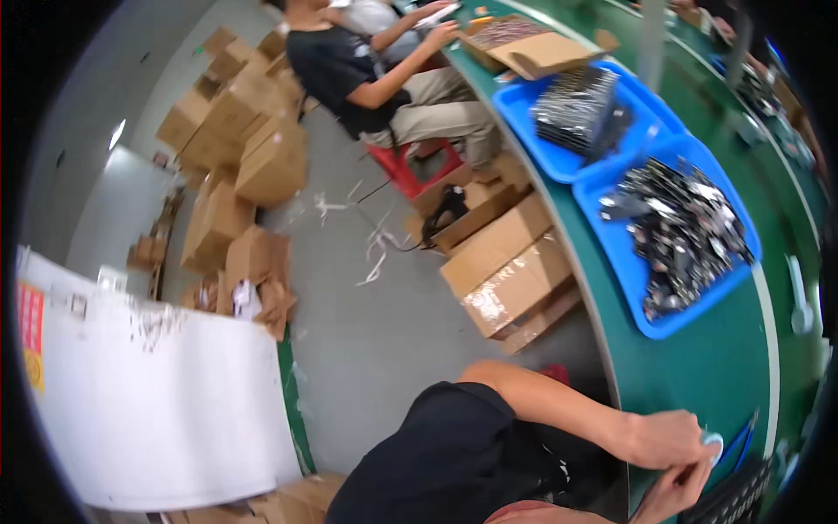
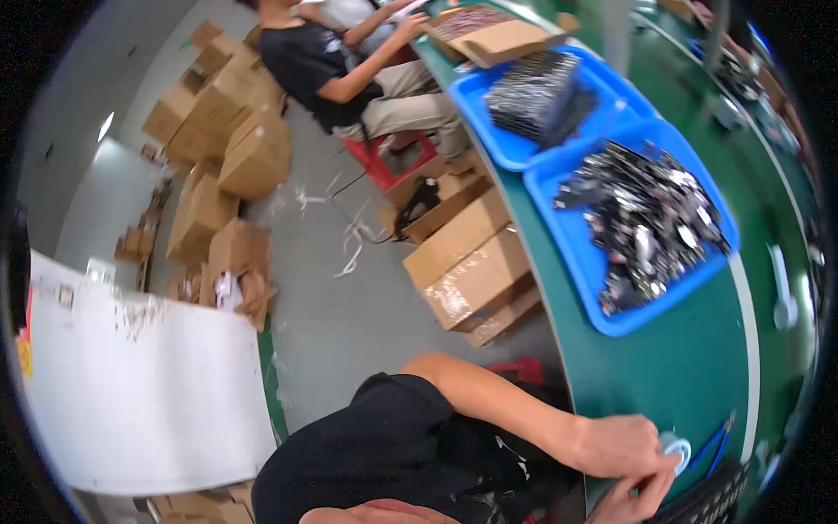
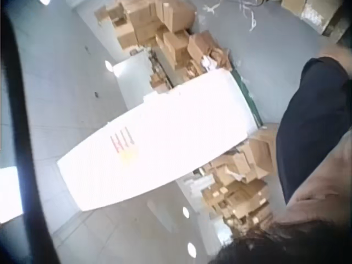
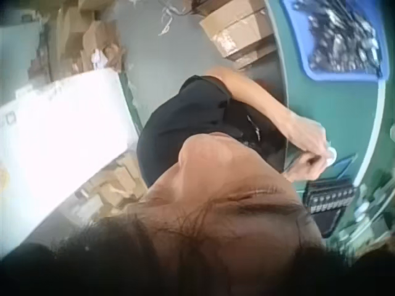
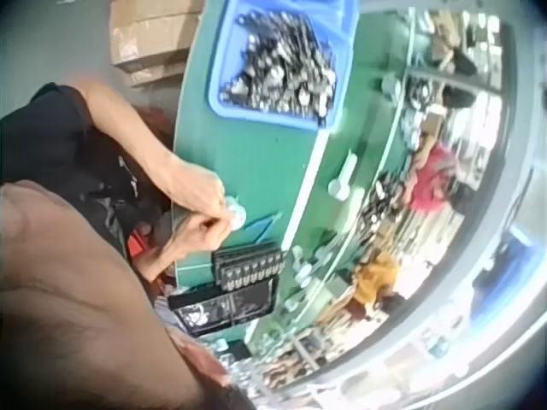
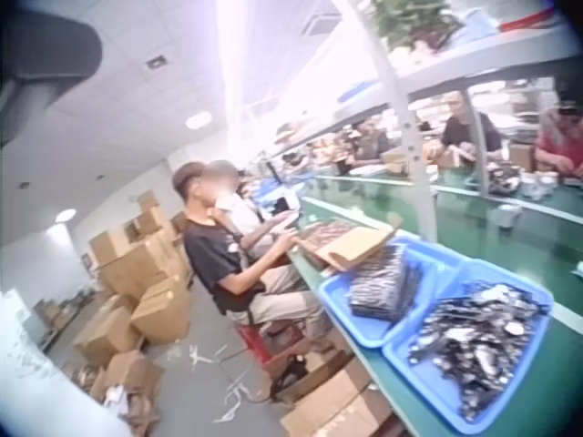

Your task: The person applies adhesive tape to small electronic circuit boards at a factory assembly station. They pick up a board, apply a strip of tape to a specific area, and place the finished unit into a blue bin. The process is repeated for multiple boards throughout the clip.

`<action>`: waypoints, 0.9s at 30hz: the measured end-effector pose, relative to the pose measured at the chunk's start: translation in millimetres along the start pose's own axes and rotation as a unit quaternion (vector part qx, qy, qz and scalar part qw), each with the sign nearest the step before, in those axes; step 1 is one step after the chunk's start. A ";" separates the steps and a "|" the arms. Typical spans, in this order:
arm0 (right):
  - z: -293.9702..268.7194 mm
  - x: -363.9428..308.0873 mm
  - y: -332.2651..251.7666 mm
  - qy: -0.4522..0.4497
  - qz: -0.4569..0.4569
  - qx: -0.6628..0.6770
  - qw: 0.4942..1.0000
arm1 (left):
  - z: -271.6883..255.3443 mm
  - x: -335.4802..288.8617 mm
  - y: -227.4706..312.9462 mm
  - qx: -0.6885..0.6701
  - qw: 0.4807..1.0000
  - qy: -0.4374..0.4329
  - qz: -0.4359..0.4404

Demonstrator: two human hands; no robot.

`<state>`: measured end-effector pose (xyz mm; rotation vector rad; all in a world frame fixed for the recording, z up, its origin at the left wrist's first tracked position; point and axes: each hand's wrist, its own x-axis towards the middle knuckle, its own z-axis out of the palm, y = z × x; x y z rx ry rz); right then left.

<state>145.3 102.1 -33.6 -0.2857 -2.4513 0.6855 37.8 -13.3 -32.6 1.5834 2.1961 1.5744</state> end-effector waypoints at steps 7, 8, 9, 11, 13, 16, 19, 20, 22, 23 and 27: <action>-3.8 -2.7 27.4 -0.006 0.043 0.034 0.998 | 8.4 3.3 -4.9 -0.057 0.998 -0.034 -0.011; 1.1 -5.2 31.6 -0.011 0.046 0.034 0.998 | 10.6 6.4 -8.8 -0.128 0.989 -0.058 -0.039; 6.8 -9.0 33.2 -0.010 0.055 0.025 0.998 | 2.8 11.4 -7.6 -0.203 0.973 -0.086 -0.062; 15.4 -17.2 35.6 -0.010 0.059 0.008 0.998 | -14.5 10.5 -8.6 -0.471 0.876 -0.101 -0.036; 24.5 -22.5 34.7 -0.017 0.060 0.000 0.998 | -2.1 12.1 -8.3 -0.163 0.985 0.003 0.046; 36.8 -28.2 35.3 -0.034 0.061 -0.005 0.998 | 47.4 13.0 -19.7 0.023 0.991 0.092 0.098; 44.4 -32.8 36.8 -0.035 0.073 -0.006 0.997 | 26.6 7.4 -19.7 0.034 0.996 -0.021 0.082; 45.6 -33.8 37.4 -0.034 0.078 -0.008 0.996 | 16.3 6.8 -18.2 0.034 0.993 -0.085 0.069; 47.7 -32.9 38.9 -0.044 0.081 -0.010 0.996 | 15.7 3.2 -24.6 -0.013 0.993 -0.094 0.067; 48.2 -32.9 39.2 -0.048 0.084 -0.010 0.995 | 14.1 1.4 -27.2 -0.033 0.992 -0.105 0.063; 54.5 -28.4 41.4 -0.060 0.096 -0.005 0.994 | 3.6 -4.4 -27.1 -0.149 0.987 -0.049 -0.018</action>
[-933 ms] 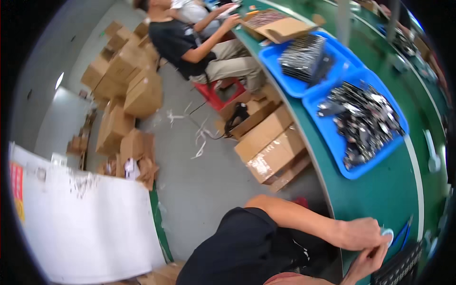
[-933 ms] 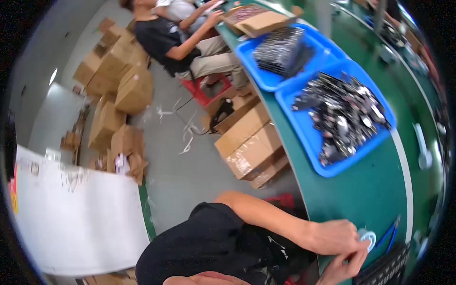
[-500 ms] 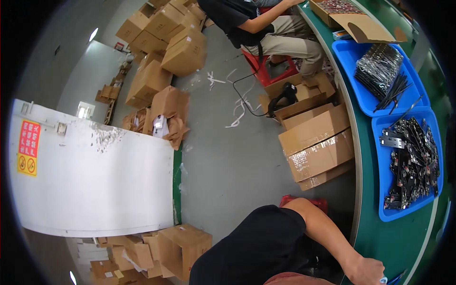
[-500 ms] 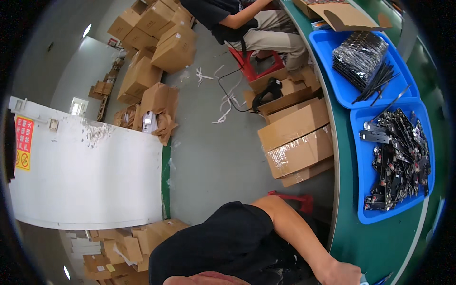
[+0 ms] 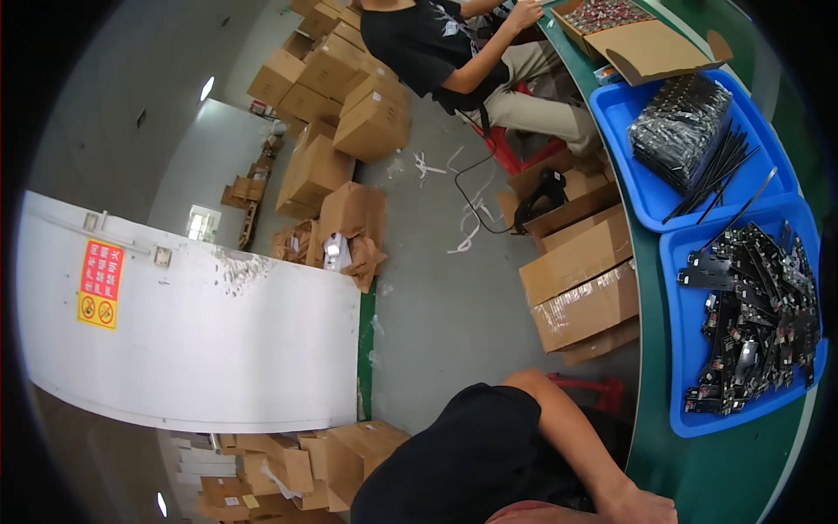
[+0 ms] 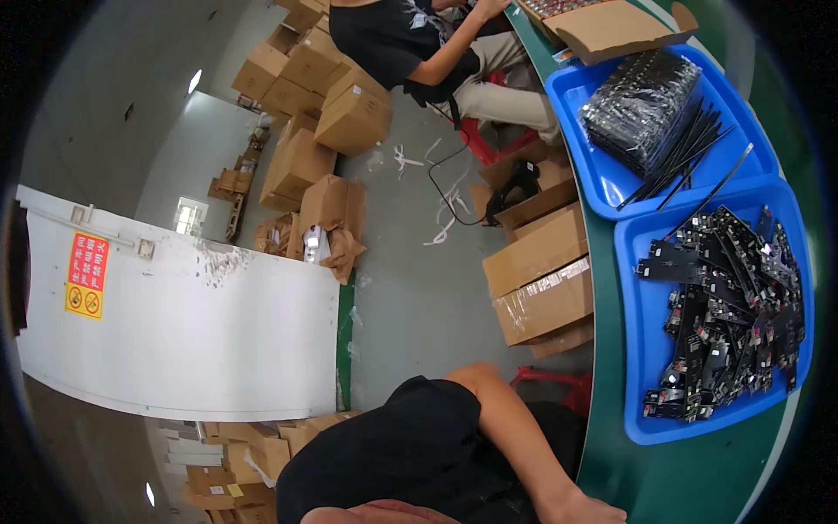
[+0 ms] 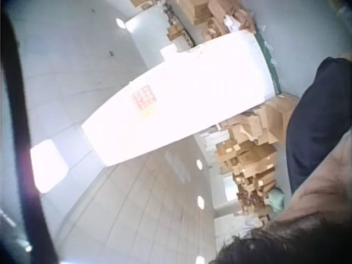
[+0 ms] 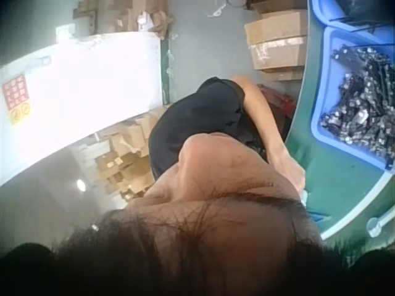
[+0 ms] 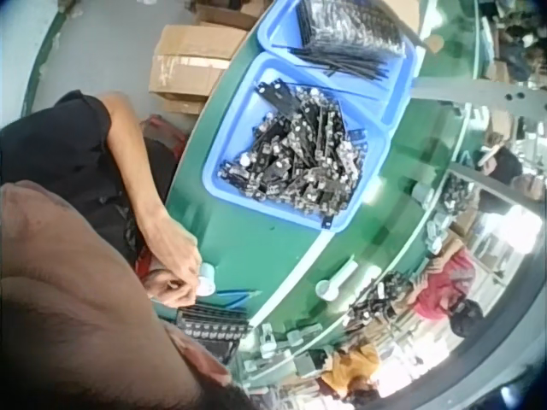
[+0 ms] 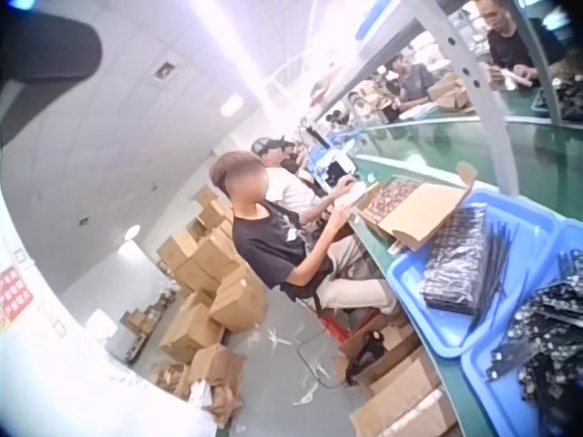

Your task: The person applies adhesive tape to small electronic circuit boards at a factory assembly station. They pick up a board, apply a strip of tape to a specific area, and place the finished unit into a blue bin. The process is repeated for multiple boards throughout the clip.

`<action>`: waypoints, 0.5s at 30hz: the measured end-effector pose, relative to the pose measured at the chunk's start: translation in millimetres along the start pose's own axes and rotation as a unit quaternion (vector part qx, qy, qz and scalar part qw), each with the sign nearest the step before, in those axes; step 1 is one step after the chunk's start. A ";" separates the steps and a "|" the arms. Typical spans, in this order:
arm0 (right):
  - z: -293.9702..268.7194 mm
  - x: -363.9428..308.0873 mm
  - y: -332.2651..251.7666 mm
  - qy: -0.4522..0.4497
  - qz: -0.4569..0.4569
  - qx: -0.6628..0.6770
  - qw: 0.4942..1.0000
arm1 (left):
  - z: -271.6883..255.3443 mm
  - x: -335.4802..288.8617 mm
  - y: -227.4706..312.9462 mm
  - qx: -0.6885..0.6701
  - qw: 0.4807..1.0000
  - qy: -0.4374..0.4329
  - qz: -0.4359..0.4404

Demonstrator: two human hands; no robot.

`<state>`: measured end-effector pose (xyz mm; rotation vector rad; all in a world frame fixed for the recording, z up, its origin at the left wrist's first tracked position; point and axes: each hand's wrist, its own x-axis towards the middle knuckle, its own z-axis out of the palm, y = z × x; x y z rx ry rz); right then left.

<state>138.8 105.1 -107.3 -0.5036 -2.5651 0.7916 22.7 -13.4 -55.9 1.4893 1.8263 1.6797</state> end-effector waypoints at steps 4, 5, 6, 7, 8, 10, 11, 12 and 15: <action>-0.1 4.7 3.8 -0.008 0.012 0.007 1.000 | 27.3 -0.4 -19.2 -0.071 0.996 0.043 0.007; 0.7 6.0 4.3 -0.009 0.013 0.007 1.000 | 32.0 -2.8 -26.1 -0.061 0.997 0.044 0.026; 0.8 8.3 5.7 -0.011 0.015 0.009 1.000 | 34.6 -4.2 -31.2 -0.050 0.997 0.048 0.044; 0.5 9.8 6.2 -0.015 0.014 0.010 1.000 | 36.7 -5.5 -36.7 -0.056 0.996 0.049 0.051; 1.5 11.5 7.6 -0.018 0.016 0.012 1.000 | 38.8 -6.9 -42.0 -0.061 0.995 0.050 0.057; 1.2 14.1 9.7 -0.022 0.018 0.015 0.999 | 29.9 -3.3 -40.3 -0.055 0.996 0.041 0.052; 1.9 14.5 10.0 -0.026 0.019 0.017 0.999 | 24.4 -3.4 -39.0 -0.044 0.998 0.032 0.040; 1.4 15.1 11.6 -0.030 0.021 0.020 0.999 | 16.9 -2.7 -35.6 -0.033 0.999 0.024 0.027; 2.0 18.7 14.4 -0.038 0.023 0.023 0.999 | 7.6 -1.7 -33.4 -0.082 0.988 0.108 0.070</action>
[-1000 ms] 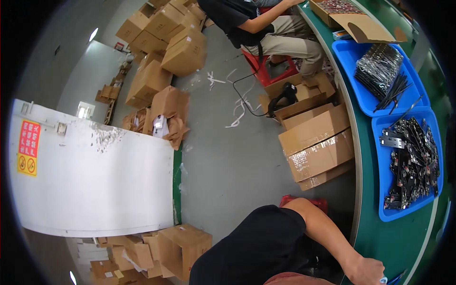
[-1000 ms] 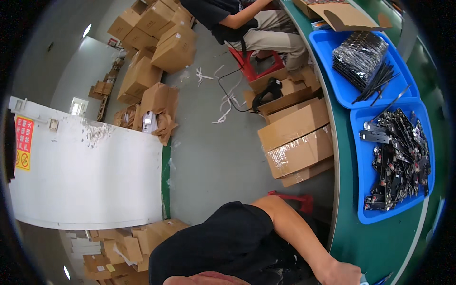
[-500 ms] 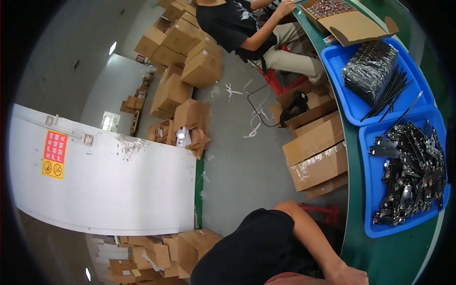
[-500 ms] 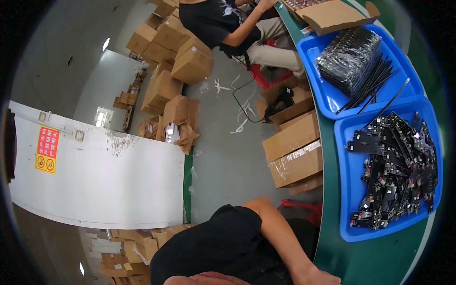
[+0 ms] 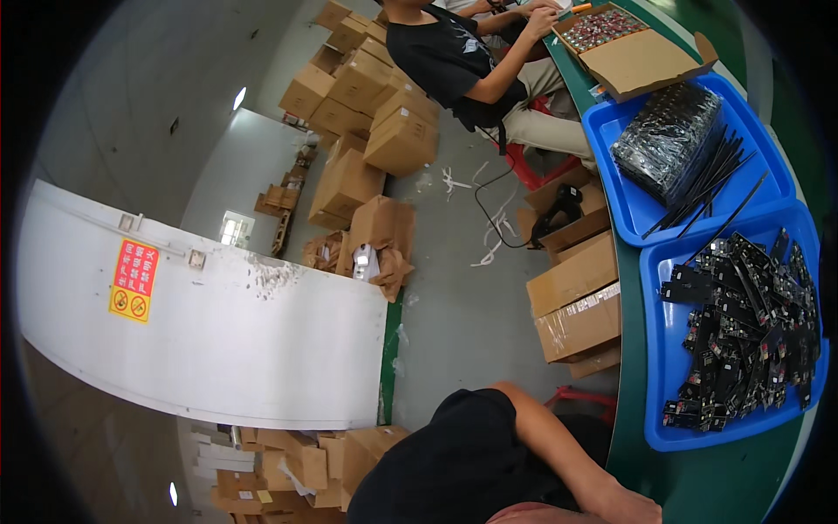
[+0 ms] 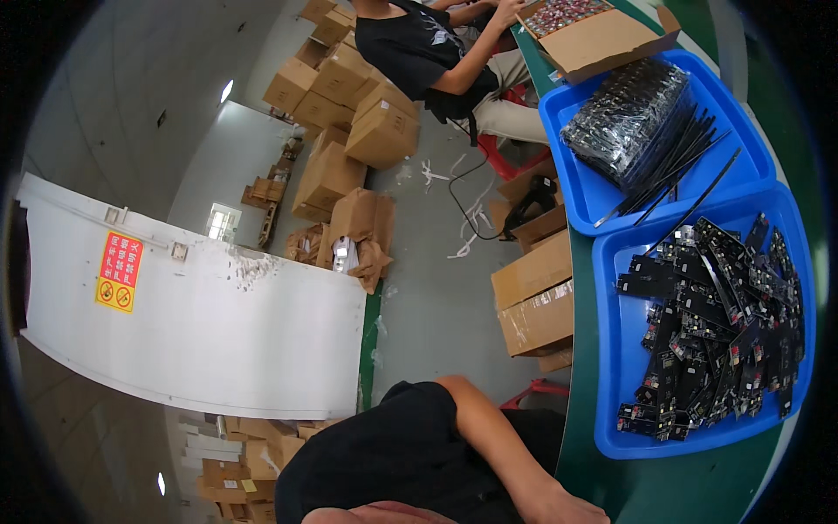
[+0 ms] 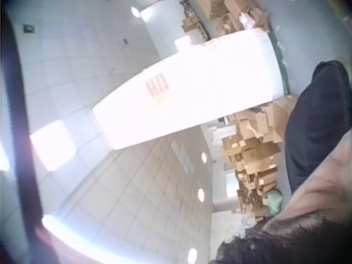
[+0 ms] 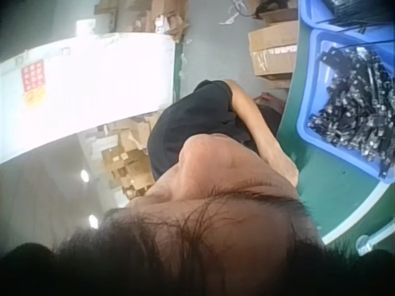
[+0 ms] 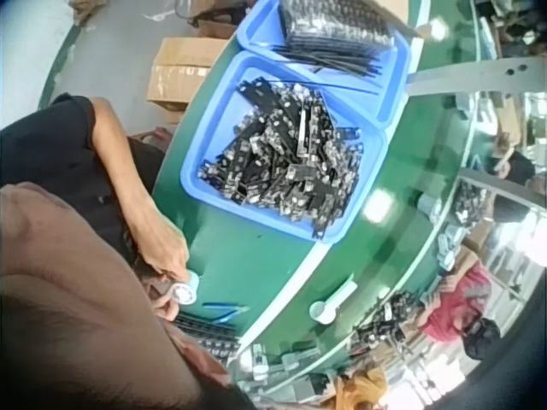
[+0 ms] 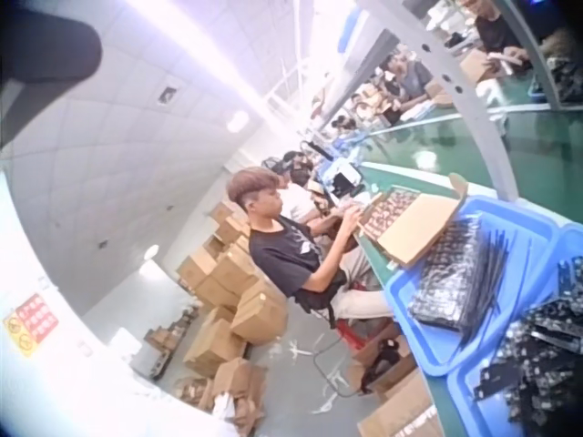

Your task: The person applies adhesive tape to small electronic circuit boards at a factory assembly station. They pick up a board, apply a strip of tape to a specific area, and place the finished unit into a blue bin. The process is repeated for multiple boards throughout the clip.

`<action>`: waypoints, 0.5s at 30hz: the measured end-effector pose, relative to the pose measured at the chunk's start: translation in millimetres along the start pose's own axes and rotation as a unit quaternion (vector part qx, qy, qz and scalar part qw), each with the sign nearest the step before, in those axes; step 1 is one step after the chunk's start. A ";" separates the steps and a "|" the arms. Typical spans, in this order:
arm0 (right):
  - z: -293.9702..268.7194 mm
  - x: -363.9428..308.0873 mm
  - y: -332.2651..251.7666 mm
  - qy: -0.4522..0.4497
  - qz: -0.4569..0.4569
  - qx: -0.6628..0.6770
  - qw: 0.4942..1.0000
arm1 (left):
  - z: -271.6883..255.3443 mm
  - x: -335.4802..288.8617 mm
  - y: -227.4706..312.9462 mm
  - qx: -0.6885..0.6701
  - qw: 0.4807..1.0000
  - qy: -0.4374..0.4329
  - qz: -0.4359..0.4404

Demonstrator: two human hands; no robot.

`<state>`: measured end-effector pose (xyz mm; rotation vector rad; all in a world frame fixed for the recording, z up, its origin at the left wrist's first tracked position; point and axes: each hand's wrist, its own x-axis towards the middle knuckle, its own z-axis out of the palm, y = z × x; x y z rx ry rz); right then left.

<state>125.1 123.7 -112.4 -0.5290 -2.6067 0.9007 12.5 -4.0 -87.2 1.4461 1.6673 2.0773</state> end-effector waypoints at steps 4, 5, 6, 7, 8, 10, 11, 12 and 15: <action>0.8 6.0 1.2 -0.010 0.006 0.000 1.000 | -2.0 -4.7 -10.3 -0.025 0.997 -0.040 -0.061; 0.7 7.3 1.7 -0.012 0.008 -0.002 1.000 | -4.8 -4.9 -10.2 -0.037 0.995 -0.052 -0.080; -0.2 9.8 2.3 -0.015 0.010 0.000 1.000 | -10.5 -1.4 -6.6 -0.047 0.992 -0.064 -0.100; 0.8 12.0 2.8 -0.019 0.012 -0.001 1.000 | -18.0 2.9 -2.8 -0.097 0.986 -0.064 -0.120; 0.5 14.0 2.9 -0.021 0.012 0.000 1.000 | -26.2 7.7 1.1 -0.146 0.977 -0.065 -0.139; -0.6 19.2 4.7 -0.025 0.014 -0.001 1.000 | -29.9 7.6 -3.5 -0.195 0.966 -0.068 -0.158; -1.4 21.6 5.2 -0.026 0.014 -0.001 1.000 | -30.1 7.0 -6.3 -0.200 0.964 -0.074 -0.157; -0.8 23.6 5.7 -0.028 0.014 -0.002 0.999 | -31.1 6.6 -7.5 -0.197 0.964 -0.075 -0.159; -1.9 28.8 5.1 -0.035 0.012 -0.006 0.999 | -34.1 5.1 -10.8 -0.188 0.966 -0.075 -0.159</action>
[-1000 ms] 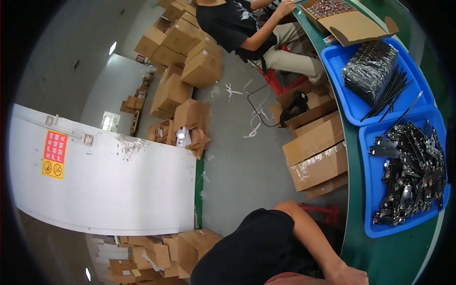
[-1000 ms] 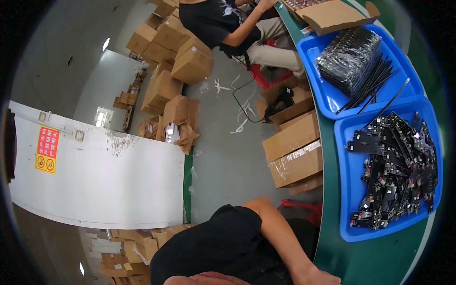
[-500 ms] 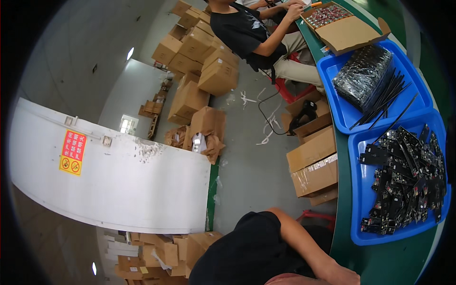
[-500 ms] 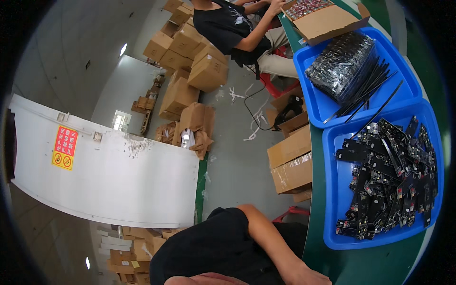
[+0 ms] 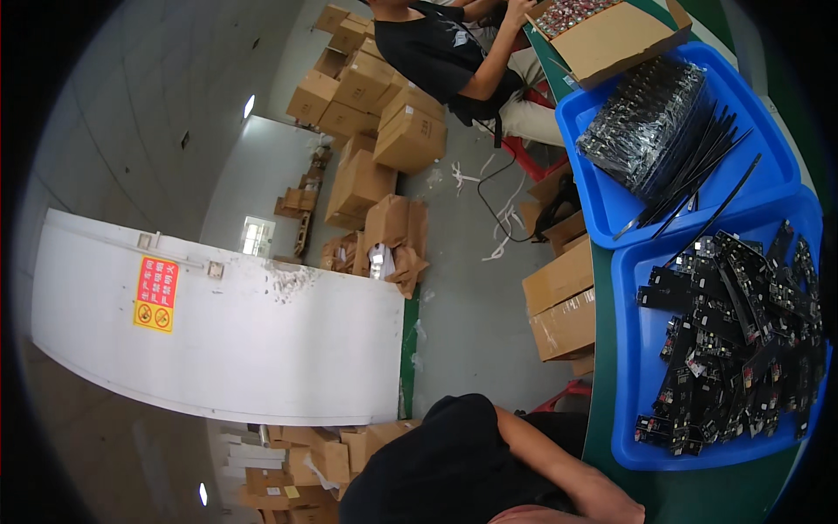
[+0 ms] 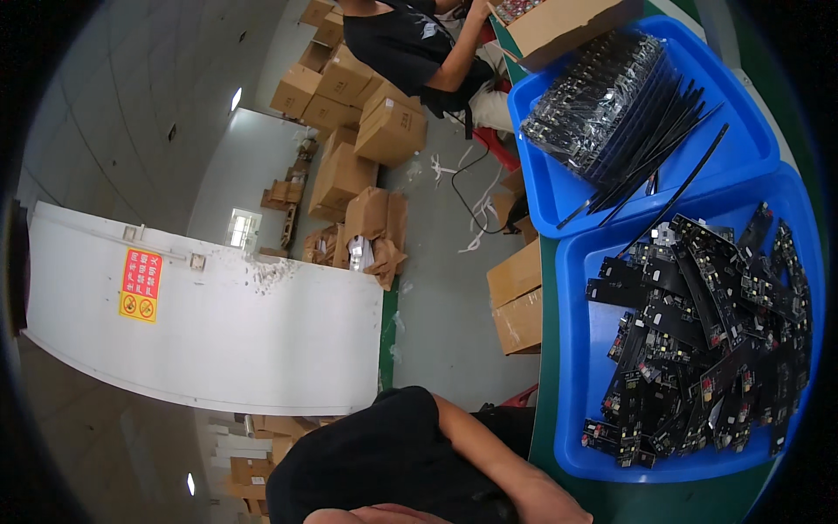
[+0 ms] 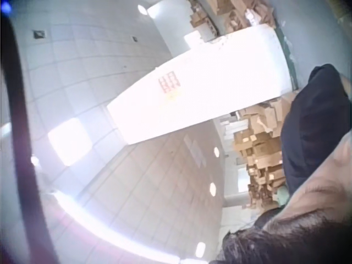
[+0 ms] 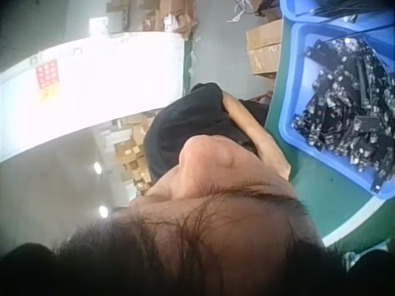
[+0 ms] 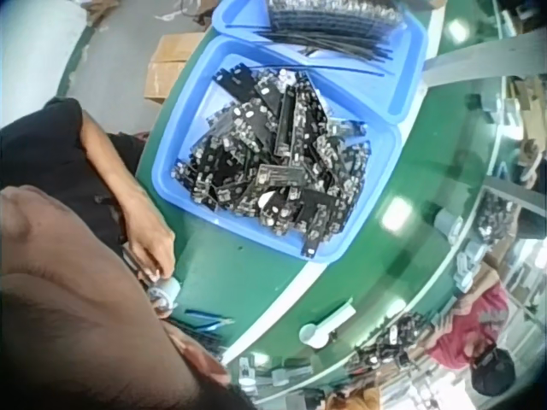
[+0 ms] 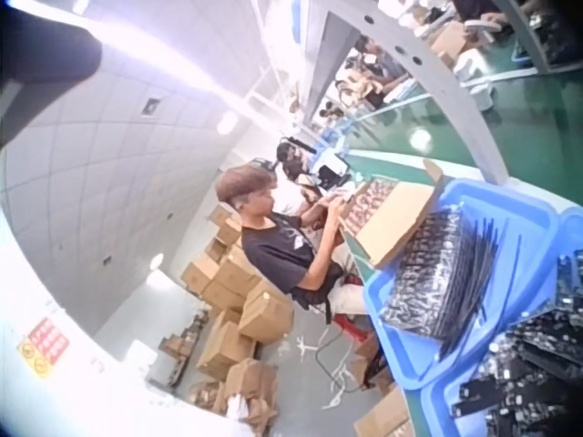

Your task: The person applies adhesive tape to small electronic circuit boards at a factory assembly station. They pick up a board, apply a strip of tape to a specific area, and place the finished unit into a blue bin. The process is repeated for multiple boards throughout the clip.

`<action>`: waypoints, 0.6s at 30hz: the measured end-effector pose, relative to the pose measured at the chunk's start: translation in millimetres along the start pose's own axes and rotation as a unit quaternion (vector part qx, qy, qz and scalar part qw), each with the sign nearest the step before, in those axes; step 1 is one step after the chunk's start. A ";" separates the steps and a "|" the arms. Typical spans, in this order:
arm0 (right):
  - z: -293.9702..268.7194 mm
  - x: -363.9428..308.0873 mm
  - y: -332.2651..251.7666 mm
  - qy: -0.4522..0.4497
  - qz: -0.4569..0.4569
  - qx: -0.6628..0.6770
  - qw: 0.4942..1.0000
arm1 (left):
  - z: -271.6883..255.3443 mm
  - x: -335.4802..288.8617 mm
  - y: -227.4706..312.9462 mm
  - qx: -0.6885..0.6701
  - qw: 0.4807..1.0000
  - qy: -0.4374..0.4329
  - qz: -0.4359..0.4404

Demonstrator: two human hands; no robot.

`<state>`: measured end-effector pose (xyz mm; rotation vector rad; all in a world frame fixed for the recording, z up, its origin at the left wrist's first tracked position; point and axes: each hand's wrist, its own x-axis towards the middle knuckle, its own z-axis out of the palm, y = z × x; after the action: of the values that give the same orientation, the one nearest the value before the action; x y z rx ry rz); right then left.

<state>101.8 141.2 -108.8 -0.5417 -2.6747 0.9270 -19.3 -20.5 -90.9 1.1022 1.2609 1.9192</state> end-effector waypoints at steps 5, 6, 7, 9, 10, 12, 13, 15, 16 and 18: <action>-0.1 9.4 -7.2 -0.005 -0.015 -0.007 1.000 | -3.5 -0.4 -4.3 0.027 0.999 0.019 0.019; -0.9 10.2 -7.8 -0.005 -0.020 -0.007 1.000 | -4.2 -0.5 -2.7 0.035 0.999 0.024 0.024; -0.9 10.9 -9.4 -0.005 -0.023 -0.006 1.000 | -3.4 -0.7 -3.6 0.044 0.998 0.029 0.026; -1.4 11.5 -11.6 -0.003 -0.030 -0.005 1.000 | -3.4 -0.5 -3.0 0.060 0.997 0.038 0.036; -1.3 11.6 -12.5 -0.003 -0.033 -0.004 0.999 | -3.5 -1.0 -2.3 0.070 0.996 0.042 0.043; -0.1 11.0 -15.8 0.001 -0.041 -0.004 0.999 | -3.7 -1.3 -0.4 0.091 0.993 0.047 0.051; 1.3 11.2 -18.3 0.004 -0.043 -0.004 0.999 | -4.3 -1.1 0.6 0.100 0.992 0.047 0.058; 2.1 10.5 -20.9 0.013 -0.048 -0.003 0.999 | -5.5 -0.1 2.0 0.121 0.989 0.047 0.065; 3.3 10.2 -22.7 0.018 -0.050 -0.003 0.999 | -6.8 -0.2 2.6 0.130 0.988 0.044 0.068; 4.2 9.3 -26.1 0.022 -0.060 -0.001 0.998 | -6.1 -1.1 3.1 0.150 0.985 0.047 0.076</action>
<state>85.2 123.9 -94.3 -0.3915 -2.6368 0.8698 -24.2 -25.3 -89.7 1.3034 1.5988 1.9547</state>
